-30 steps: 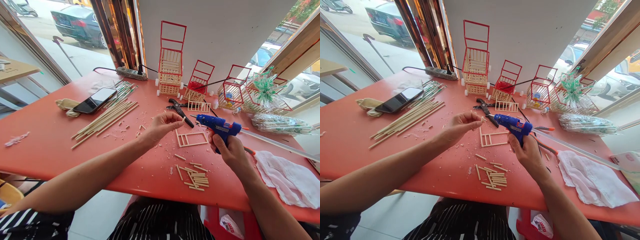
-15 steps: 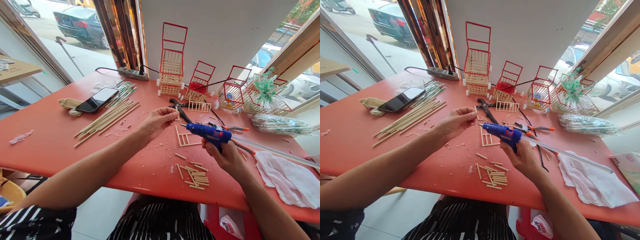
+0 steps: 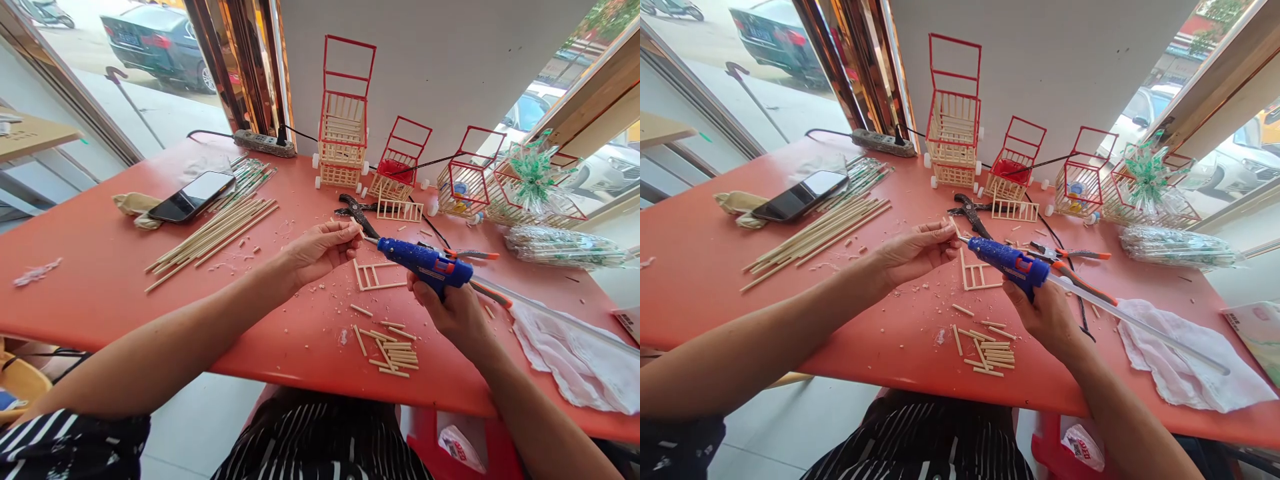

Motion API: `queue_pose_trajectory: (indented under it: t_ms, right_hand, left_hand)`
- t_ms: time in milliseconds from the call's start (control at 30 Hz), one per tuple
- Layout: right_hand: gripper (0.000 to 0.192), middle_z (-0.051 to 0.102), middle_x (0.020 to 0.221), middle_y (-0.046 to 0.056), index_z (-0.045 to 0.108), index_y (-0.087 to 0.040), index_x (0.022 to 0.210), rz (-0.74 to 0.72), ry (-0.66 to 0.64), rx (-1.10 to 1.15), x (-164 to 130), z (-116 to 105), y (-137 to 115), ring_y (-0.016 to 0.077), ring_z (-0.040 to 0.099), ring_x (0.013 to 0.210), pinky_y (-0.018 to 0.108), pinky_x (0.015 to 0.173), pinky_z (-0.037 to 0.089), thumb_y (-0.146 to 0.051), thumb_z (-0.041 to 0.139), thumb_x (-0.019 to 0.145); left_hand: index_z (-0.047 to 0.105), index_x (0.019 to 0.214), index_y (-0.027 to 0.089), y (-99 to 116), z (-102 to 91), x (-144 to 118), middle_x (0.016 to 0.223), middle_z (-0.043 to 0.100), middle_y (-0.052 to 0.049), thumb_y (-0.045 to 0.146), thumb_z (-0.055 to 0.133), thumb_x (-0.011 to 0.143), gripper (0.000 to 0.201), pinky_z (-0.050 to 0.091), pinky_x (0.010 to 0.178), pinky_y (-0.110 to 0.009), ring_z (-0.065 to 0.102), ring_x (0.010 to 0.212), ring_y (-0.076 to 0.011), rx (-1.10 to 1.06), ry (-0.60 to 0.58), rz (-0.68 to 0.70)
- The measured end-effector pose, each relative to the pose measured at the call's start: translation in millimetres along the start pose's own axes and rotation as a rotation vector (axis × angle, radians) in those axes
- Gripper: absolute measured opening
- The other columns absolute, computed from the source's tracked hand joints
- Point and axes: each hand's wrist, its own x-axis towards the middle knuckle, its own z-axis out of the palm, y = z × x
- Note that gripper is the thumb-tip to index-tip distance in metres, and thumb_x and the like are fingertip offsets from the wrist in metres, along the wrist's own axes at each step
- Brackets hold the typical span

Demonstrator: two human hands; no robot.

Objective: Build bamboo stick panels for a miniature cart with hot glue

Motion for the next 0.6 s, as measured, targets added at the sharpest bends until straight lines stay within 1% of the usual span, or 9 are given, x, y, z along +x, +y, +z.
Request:
queue_pose_trajectory:
  t_ms: [67, 200, 367, 500, 600]
  right_hand:
    - [0.030, 0.065, 0.070, 0.003, 0.064, -0.022, 0.089, 0.018, -0.009, 0.015, 0.4, 0.3, -0.1, 0.0178, 0.058, 0.059, 0.031, 0.054, 0.046, -0.048, 0.055, 0.102]
    - [0.032, 0.066, 0.068, 0.004, 0.064, -0.022, 0.088, 0.054, -0.011, 0.011, 1.4, 0.1, 0.8, 0.0190, 0.057, 0.058, 0.032, 0.053, 0.045, -0.050, 0.055, 0.099]
    - [0.030, 0.068, 0.070, 0.005, 0.066, -0.022, 0.090, 0.041, -0.006, 0.000, 3.6, -2.9, 0.3, 0.0205, 0.061, 0.061, 0.033, 0.057, 0.046, -0.049, 0.056, 0.098]
    - [0.031, 0.066, 0.069, 0.004, 0.066, -0.021, 0.089, 0.035, -0.008, -0.006, 4.0, -3.7, 0.2, 0.0201, 0.060, 0.059, 0.033, 0.058, 0.046, -0.048, 0.056, 0.098]
    - [0.033, 0.065, 0.069, 0.004, 0.067, -0.020, 0.090, 0.037, -0.018, -0.001, 3.9, -2.8, 0.5, 0.0201, 0.060, 0.059, 0.032, 0.057, 0.044, -0.049, 0.055, 0.099]
  left_hand:
    - [0.074, 0.071, 0.008, -1.5, 0.5, 0.3, 0.067, 0.069, -0.004, 0.004, 0.081, 0.087, 0.018, 0.050, 0.062, -0.019, 0.064, 0.063, -0.0087, -0.005, -0.006, -0.017]
    - [0.074, 0.071, 0.007, -2.1, -0.5, 1.0, 0.068, 0.069, -0.005, 0.005, 0.084, 0.084, 0.016, 0.050, 0.063, -0.019, 0.063, 0.064, -0.0084, -0.007, -0.035, -0.014]
    - [0.075, 0.073, 0.008, 0.8, 0.0, -0.4, 0.070, 0.070, -0.004, 0.004, 0.083, 0.084, 0.015, 0.051, 0.063, -0.019, 0.064, 0.065, -0.0089, -0.022, -0.022, 0.003]
    - [0.075, 0.072, 0.008, 1.9, 2.2, -1.7, 0.070, 0.070, -0.004, 0.003, 0.077, 0.088, 0.017, 0.051, 0.062, -0.019, 0.064, 0.064, -0.0088, -0.037, -0.010, 0.009]
    - [0.075, 0.072, 0.008, 1.0, 2.7, -1.2, 0.070, 0.070, -0.005, 0.003, 0.078, 0.087, 0.016, 0.051, 0.061, -0.020, 0.064, 0.064, -0.0093, -0.038, -0.006, -0.002]
